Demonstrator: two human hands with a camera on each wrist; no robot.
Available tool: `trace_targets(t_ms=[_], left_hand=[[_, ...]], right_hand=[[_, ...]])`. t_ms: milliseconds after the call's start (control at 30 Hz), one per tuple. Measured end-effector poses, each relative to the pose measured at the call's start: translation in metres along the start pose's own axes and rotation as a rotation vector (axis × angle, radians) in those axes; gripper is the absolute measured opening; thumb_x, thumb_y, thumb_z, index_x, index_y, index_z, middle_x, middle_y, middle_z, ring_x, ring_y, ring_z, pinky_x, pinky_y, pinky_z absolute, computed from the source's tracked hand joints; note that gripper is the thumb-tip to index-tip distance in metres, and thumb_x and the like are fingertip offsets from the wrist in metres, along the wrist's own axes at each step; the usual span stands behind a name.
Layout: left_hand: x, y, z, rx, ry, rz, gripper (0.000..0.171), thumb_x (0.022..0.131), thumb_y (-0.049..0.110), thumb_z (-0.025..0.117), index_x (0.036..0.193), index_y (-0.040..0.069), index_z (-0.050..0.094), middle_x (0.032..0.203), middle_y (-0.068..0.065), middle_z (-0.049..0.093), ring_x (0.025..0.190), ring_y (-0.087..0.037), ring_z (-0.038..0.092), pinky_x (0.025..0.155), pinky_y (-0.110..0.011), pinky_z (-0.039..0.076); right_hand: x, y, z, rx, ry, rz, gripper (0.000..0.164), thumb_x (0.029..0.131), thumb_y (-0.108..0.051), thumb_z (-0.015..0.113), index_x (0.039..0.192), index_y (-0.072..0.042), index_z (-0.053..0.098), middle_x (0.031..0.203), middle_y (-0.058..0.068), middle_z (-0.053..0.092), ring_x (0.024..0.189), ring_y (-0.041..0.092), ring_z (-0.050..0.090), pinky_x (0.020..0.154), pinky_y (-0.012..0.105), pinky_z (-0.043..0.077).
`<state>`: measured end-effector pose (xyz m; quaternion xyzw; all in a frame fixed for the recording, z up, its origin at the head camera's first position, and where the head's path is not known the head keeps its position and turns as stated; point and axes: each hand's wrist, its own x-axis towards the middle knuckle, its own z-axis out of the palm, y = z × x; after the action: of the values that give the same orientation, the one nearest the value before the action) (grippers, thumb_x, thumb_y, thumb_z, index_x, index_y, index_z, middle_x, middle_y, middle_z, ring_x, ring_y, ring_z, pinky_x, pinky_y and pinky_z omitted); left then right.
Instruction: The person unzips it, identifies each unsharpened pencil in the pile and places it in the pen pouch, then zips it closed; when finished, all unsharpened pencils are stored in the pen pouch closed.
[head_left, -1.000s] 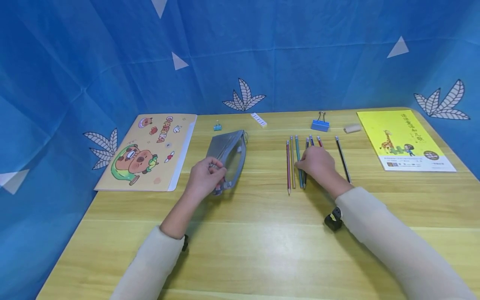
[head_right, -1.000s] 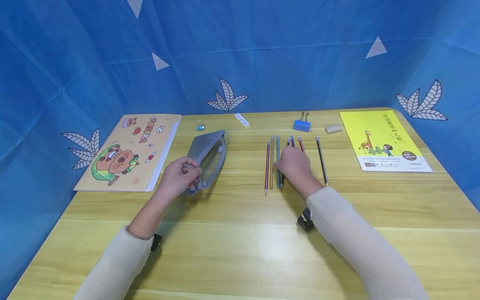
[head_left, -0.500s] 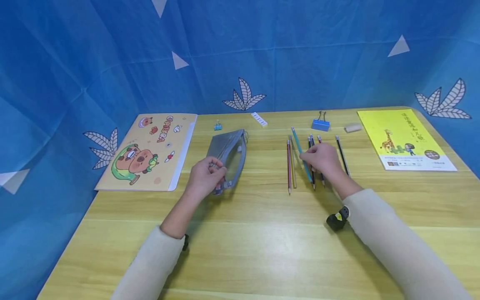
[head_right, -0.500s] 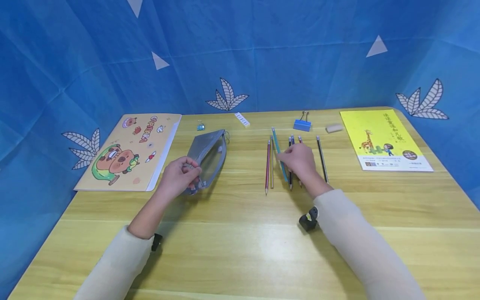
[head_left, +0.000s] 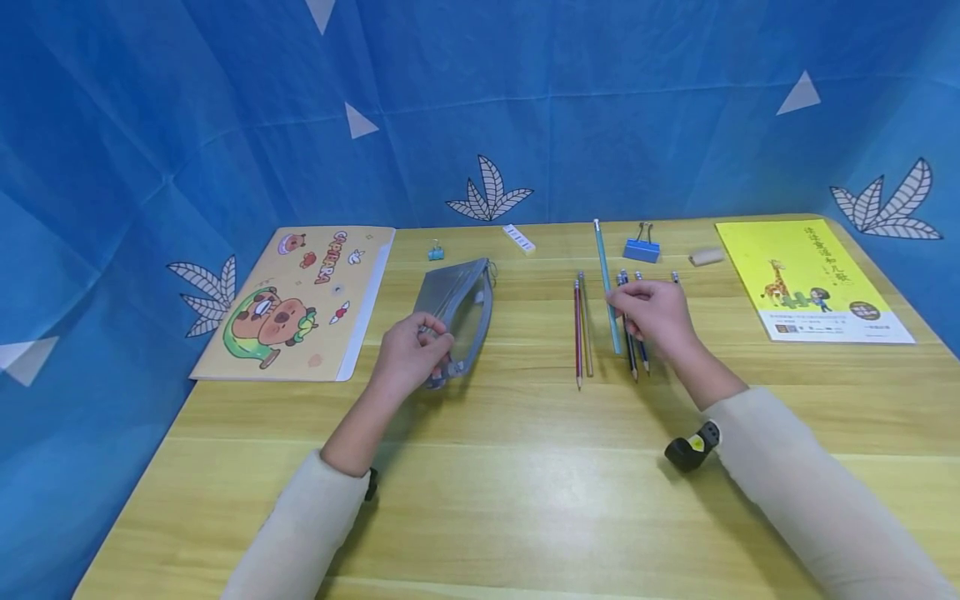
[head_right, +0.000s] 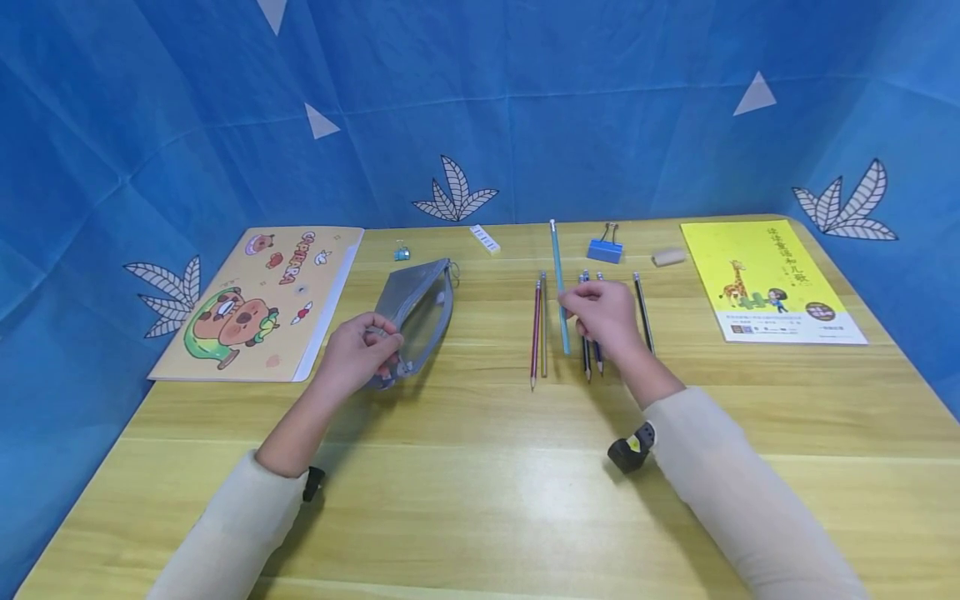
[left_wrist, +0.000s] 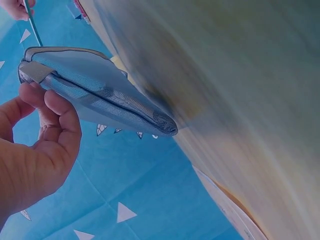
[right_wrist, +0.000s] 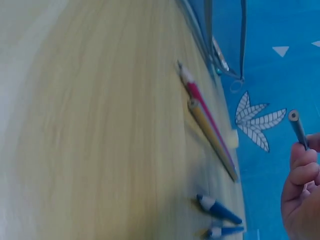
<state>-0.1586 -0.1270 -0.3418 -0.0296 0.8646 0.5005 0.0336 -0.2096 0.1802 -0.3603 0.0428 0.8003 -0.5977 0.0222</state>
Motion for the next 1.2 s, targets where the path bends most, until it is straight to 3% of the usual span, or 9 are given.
trace_targets(t_ms=[200, 333, 467, 667, 833, 1000, 1200], left_hand=[[0.0, -0.001, 0.0, -0.007, 0.001, 0.004, 0.01, 0.079, 0.015, 0.058, 0.086, 0.009, 0.053, 0.063, -0.008, 0.058, 0.049, -0.02, 0.053, 0.042, -0.026, 0.041], [0.0, 0.0, -0.001, -0.009, 0.0, 0.002, 0.01, 0.079, 0.015, 0.058, 0.086, 0.009, 0.053, 0.063, -0.008, 0.058, 0.049, -0.02, 0.053, 0.043, -0.026, 0.042], [0.0, 0.0, -0.002, -0.011, -0.002, -0.006, 0.011, 0.079, 0.015, 0.058, 0.086, 0.01, 0.053, 0.063, -0.008, 0.058, 0.049, -0.019, 0.053, 0.044, -0.027, 0.043], [-0.001, 0.0, -0.002, -0.019, -0.007, -0.012, 0.011, 0.079, 0.015, 0.058, 0.087, 0.01, 0.053, 0.064, -0.008, 0.059, 0.049, -0.019, 0.053, 0.043, -0.026, 0.042], [-0.001, -0.001, -0.001, -0.02, -0.004, 0.004, 0.01, 0.079, 0.015, 0.058, 0.086, 0.01, 0.053, 0.063, -0.008, 0.058, 0.048, -0.019, 0.053, 0.043, -0.026, 0.042], [-0.002, -0.002, -0.002, -0.02, -0.021, 0.012, 0.011, 0.079, 0.014, 0.058, 0.087, 0.01, 0.053, 0.063, -0.008, 0.058, 0.048, -0.019, 0.053, 0.041, -0.024, 0.04], [-0.004, -0.001, -0.002, -0.027, -0.042, 0.022, 0.01, 0.079, 0.014, 0.058, 0.086, 0.009, 0.053, 0.063, -0.009, 0.058, 0.048, -0.019, 0.053, 0.041, -0.025, 0.04]], right_hand=[[-0.004, -0.003, 0.01, 0.29, -0.113, 0.097, 0.022, 0.077, -0.021, 0.064, 0.087, -0.002, 0.062, 0.061, 0.001, 0.055, 0.04, 0.007, 0.042, 0.035, 0.018, 0.033], [-0.007, -0.006, 0.022, 0.405, -0.211, 0.162, 0.018, 0.078, -0.016, 0.062, 0.088, -0.001, 0.06, 0.061, 0.0, 0.054, 0.04, 0.006, 0.042, 0.035, 0.016, 0.031], [-0.011, -0.007, 0.041, 0.4, -0.271, 0.214, 0.02, 0.079, -0.015, 0.061, 0.088, 0.002, 0.057, 0.06, 0.0, 0.053, 0.04, 0.005, 0.04, 0.035, 0.014, 0.03], [-0.018, -0.009, 0.074, 0.354, -0.352, 0.283, 0.041, 0.079, -0.015, 0.06, 0.108, 0.011, 0.047, 0.059, -0.001, 0.051, 0.039, 0.004, 0.038, 0.034, 0.014, 0.027], [-0.021, -0.013, 0.098, 0.346, -0.404, 0.304, 0.041, 0.078, -0.013, 0.06, 0.11, 0.01, 0.049, 0.057, 0.0, 0.051, 0.038, 0.004, 0.037, 0.033, 0.014, 0.026], [-0.017, -0.017, 0.116, 0.361, -0.399, 0.349, 0.037, 0.078, -0.013, 0.06, 0.108, 0.007, 0.052, 0.059, 0.001, 0.052, 0.04, 0.004, 0.038, 0.034, 0.013, 0.029], [-0.009, -0.022, 0.132, 0.382, -0.325, 0.399, 0.033, 0.076, -0.013, 0.062, 0.102, 0.003, 0.054, 0.061, 0.002, 0.053, 0.041, 0.006, 0.041, 0.036, 0.014, 0.033]])
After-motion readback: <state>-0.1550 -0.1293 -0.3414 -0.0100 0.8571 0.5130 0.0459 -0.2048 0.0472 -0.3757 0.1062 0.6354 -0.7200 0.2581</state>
